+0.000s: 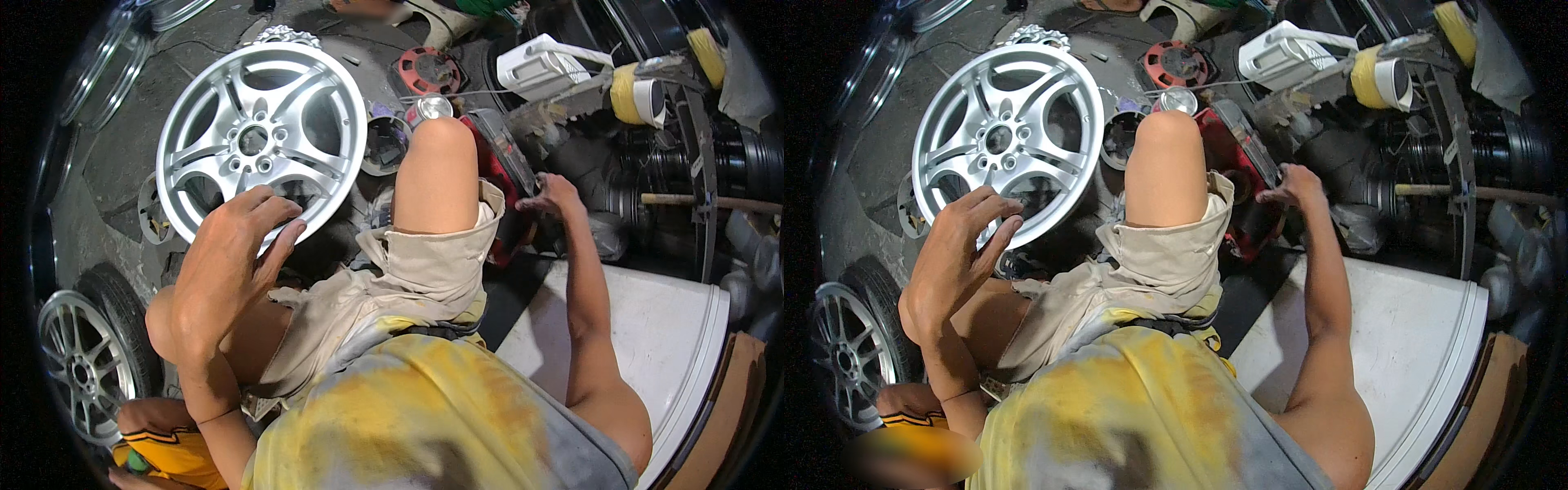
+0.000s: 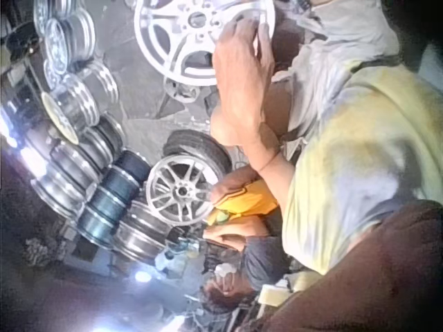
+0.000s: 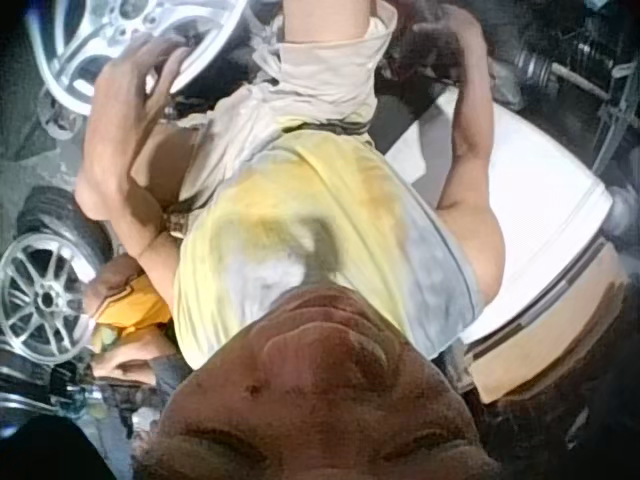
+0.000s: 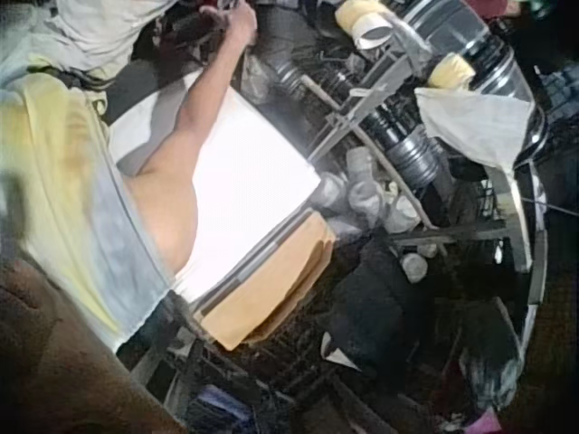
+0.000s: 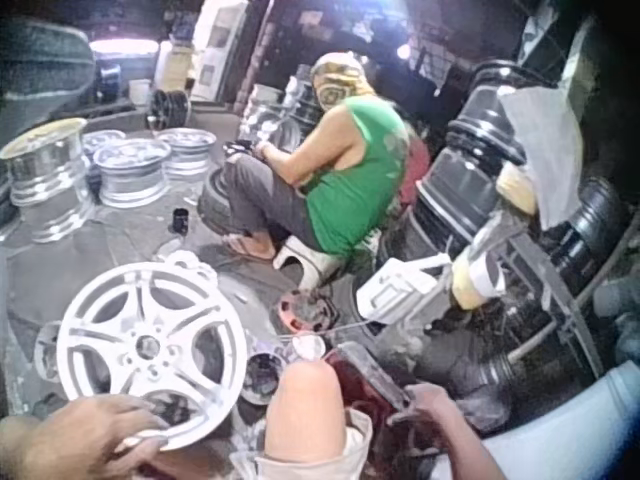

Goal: The person scrubs a silver car wheel rim with a small brush and a cleaning solution. They work on the spokes and the central hub area, repeatedly dipping the brush into a container of liquid. The person is sitting on the floor in a workshop environment.

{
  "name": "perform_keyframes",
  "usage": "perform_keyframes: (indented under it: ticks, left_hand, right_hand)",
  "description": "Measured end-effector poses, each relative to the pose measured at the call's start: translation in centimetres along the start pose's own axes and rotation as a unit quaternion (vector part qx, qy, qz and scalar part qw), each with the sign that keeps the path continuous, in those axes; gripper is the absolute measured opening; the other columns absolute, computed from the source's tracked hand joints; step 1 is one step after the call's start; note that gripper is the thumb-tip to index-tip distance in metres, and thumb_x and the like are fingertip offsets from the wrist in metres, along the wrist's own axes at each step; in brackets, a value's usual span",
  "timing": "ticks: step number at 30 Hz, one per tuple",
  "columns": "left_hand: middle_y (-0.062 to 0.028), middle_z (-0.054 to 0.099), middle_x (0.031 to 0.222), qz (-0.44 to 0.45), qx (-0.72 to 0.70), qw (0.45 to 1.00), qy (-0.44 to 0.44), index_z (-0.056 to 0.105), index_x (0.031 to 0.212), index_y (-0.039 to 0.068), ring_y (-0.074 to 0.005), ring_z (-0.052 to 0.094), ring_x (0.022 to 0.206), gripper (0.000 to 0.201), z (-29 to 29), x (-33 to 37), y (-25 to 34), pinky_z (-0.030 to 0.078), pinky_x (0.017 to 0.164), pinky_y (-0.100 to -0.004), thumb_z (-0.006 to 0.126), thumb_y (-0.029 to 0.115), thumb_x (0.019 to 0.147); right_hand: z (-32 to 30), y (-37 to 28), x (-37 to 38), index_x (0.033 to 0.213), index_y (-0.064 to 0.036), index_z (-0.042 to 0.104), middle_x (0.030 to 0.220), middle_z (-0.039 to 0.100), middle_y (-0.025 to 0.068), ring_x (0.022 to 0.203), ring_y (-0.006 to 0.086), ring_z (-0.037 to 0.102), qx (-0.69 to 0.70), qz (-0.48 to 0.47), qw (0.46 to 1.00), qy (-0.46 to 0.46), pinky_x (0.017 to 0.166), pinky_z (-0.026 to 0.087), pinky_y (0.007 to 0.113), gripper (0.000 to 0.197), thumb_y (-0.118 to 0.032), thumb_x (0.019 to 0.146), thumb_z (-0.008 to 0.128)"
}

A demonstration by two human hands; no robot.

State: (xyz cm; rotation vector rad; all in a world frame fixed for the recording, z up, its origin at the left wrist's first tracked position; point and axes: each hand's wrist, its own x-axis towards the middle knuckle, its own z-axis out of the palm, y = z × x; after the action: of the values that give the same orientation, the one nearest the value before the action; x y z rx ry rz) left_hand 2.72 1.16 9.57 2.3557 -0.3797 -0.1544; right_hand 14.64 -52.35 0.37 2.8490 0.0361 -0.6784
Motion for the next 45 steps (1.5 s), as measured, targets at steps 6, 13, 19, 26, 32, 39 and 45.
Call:
perform_keyframes:
  ticks: [6, 13, 19, 26, 32, 39, 45]
  left_hand:
    - [-0.0195, 0.064, 0.094, 0.021, -0.009, 0.999, -0.037, 0.069, 0.099, -0.002, -0.0405, 0.062, 0.084, 0.014, 0.6, 1.5, 1.0, 0.050, 0.075, -0.0447, 0.065, 0.011, 0.093]
    - [-0.0188, 0.066, 0.095, 0.058, 0.033, 0.996, -0.062, 0.068, 0.103, -0.003, -0.0358, 0.065, 0.081, 0.015, 1.3, 2.9, 1.8, 0.049, 0.073, -0.0427, 0.064, 0.009, 0.095]
    - [-0.0177, 0.067, 0.097, 0.055, 0.015, 0.994, -0.090, 0.068, 0.103, -0.003, -0.0365, 0.064, 0.081, 0.017, 1.5, 2.9, 2.1, 0.050, 0.073, -0.0425, 0.065, 0.013, 0.095]
    - [-0.0196, 0.064, 0.093, 0.046, 0.021, 0.996, -0.070, 0.068, 0.097, -0.003, -0.0413, 0.061, 0.083, 0.016, 1.7, 1.5, 0.4, 0.049, 0.076, -0.0466, 0.065, 0.013, 0.093]
    - [-0.0189, 0.066, 0.091, 0.009, 0.011, 0.998, -0.053, 0.070, 0.096, -0.002, -0.0382, 0.063, 0.077, 0.015, 1.4, 1.7, 0.9, 0.050, 0.072, -0.0446, 0.066, 0.012, 0.093]
    - [-0.0181, 0.065, 0.084, 0.169, -0.066, 0.983, -0.038, 0.067, 0.094, -0.008, -0.0308, 0.059, 0.068, 0.021, 1.8, 7.2, 4.4, 0.047, 0.062, -0.0382, 0.066, 0.013, 0.095]
    - [-0.0146, 0.060, 0.075, 0.193, -0.096, 0.974, -0.074, 0.065, 0.094, -0.009, -0.0195, 0.048, 0.057, 0.022, 2.5, 9.8, 5.7, 0.042, 0.052, -0.0335, 0.063, 0.013, 0.098]
  right_hand:
    - [1.7, 2.0, 3.2, 0.096, 0.0061, 0.072, 0.096, 0.070, 0.0293, 0.093, 0.0453, 0.068, 0.025, -0.006, 0.999, 0.047, 0.084, 0.056, 0.049, 0.055, -0.041, 0.070, 0.081]
    - [3.3, -0.8, 3.2, 0.097, 0.0025, 0.070, 0.104, 0.070, 0.0282, 0.098, 0.0424, 0.069, -0.010, 0.008, 1.000, 0.025, 0.083, 0.057, 0.050, 0.051, -0.040, 0.072, 0.083]
    - [13.0, -9.1, -3.0, 0.103, -0.0019, 0.069, 0.102, 0.071, 0.0232, 0.100, 0.0425, 0.069, 0.336, -0.084, 0.918, 0.192, 0.085, 0.056, 0.047, 0.039, -0.036, 0.098, 0.051]
    - [11.1, -1.7, 0.0, 0.112, -0.0048, 0.074, 0.109, 0.072, 0.0232, 0.107, 0.0392, 0.068, 0.230, 0.036, 0.973, 0.008, 0.092, 0.052, 0.045, 0.062, -0.061, 0.086, 0.066]
    - [8.1, 3.3, 0.6, 0.108, -0.0069, 0.075, 0.109, 0.074, 0.0188, 0.106, 0.0307, 0.070, 0.247, 0.151, 0.956, -0.053, 0.091, 0.053, 0.042, 0.063, -0.062, 0.078, 0.076]
    - [13.9, -8.3, -5.2, 0.153, -0.0121, 0.033, 0.139, 0.046, 0.0187, 0.119, 0.0374, 0.059, 0.017, 0.123, 0.988, 0.095, 0.094, 0.054, 0.046, 0.113, -0.043, 0.063, 0.094]
    - [11.2, -4.9, -5.6, 0.139, -0.0169, 0.047, 0.124, 0.054, 0.0167, 0.101, 0.0397, 0.067, 0.067, 0.194, 0.973, 0.110, 0.084, 0.057, 0.048, 0.085, -0.028, 0.066, 0.090]
